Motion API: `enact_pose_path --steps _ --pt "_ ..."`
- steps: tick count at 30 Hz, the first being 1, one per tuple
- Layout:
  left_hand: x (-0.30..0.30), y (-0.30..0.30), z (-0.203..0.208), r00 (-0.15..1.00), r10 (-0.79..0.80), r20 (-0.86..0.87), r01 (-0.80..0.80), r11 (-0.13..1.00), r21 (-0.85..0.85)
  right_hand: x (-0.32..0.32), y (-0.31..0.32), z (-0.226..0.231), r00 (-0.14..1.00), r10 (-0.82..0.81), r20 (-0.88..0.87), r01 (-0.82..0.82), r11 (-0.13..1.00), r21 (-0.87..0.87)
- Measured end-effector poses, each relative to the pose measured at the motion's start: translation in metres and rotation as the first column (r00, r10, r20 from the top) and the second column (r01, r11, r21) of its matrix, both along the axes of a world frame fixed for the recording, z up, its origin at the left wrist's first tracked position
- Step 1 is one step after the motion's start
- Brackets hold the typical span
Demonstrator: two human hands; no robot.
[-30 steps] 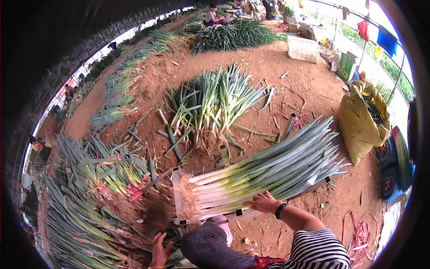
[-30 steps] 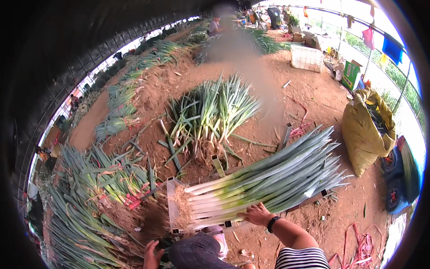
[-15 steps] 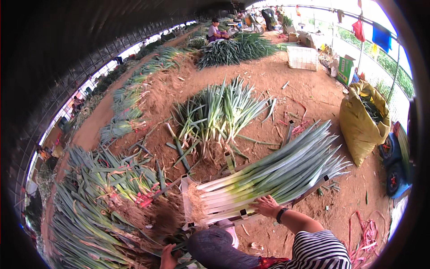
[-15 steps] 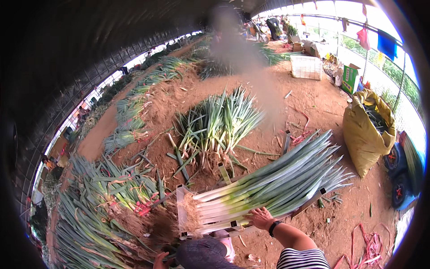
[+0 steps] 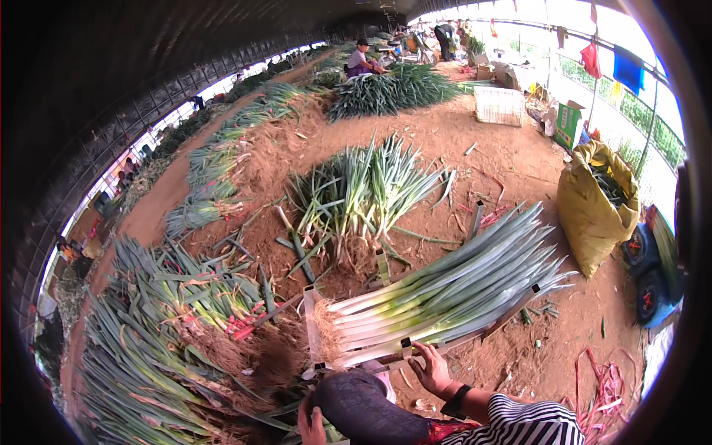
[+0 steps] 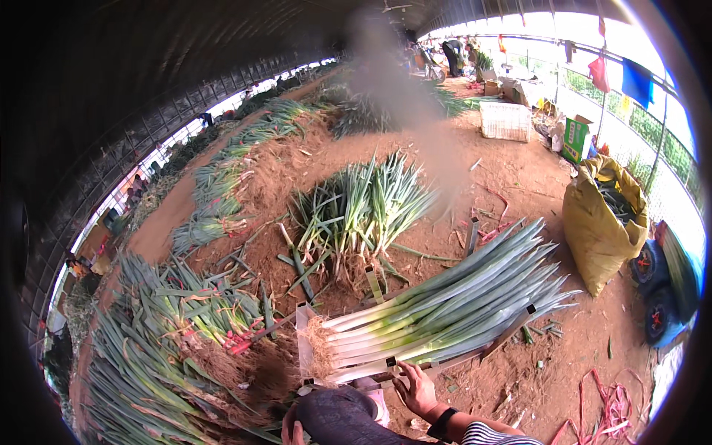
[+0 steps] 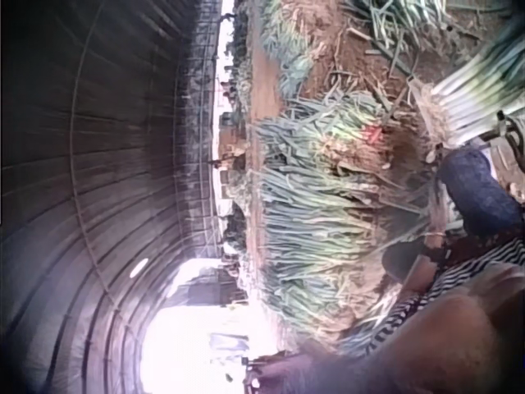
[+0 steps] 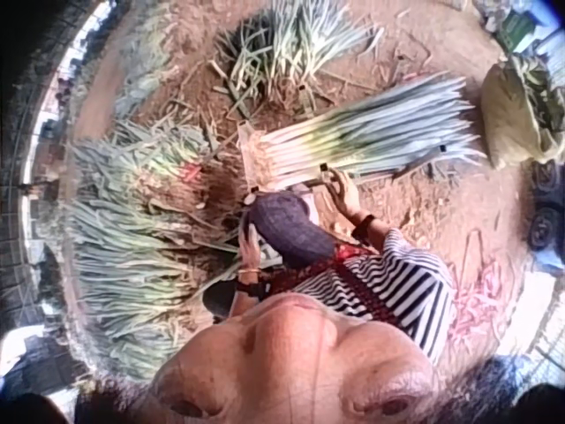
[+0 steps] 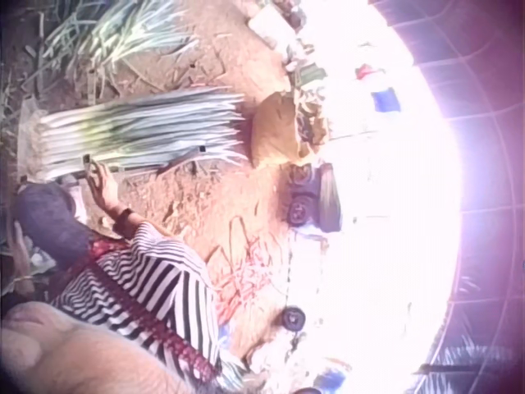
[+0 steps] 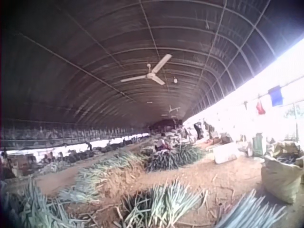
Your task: The person peels the outer layers from leeks by hand, places the cleaned leeks onto a metal rack, and gathers more uncleaned leeks from a large pile on the ground.
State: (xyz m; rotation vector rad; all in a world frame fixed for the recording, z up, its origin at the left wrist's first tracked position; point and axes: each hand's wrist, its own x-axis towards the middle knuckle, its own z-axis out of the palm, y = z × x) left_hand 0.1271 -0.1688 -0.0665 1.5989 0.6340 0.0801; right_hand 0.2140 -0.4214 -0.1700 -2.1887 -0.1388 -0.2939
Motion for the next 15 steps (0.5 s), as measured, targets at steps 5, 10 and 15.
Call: enact_pose_path --steps 5,10,15 --pt "0.030 -0.001 -0.008 0.813 -0.517 0.270 0.243 0.721 0.649 -0.010 0.004 0.000 0.995 -0.001 -0.096 0.011 0.995 0.101" --pt "0.041 -0.010 -0.013 0.729 -0.656 0.199 0.221 0.499 0.838 -0.014 0.010 0.009 0.997 -0.043 -0.070 0.050 0.994 0.097" --pt "0.041 -0.015 -0.016 0.728 -0.650 0.218 0.193 0.499 0.845 -0.021 0.012 0.003 0.980 0.155 -0.127 -0.142 0.984 0.108"
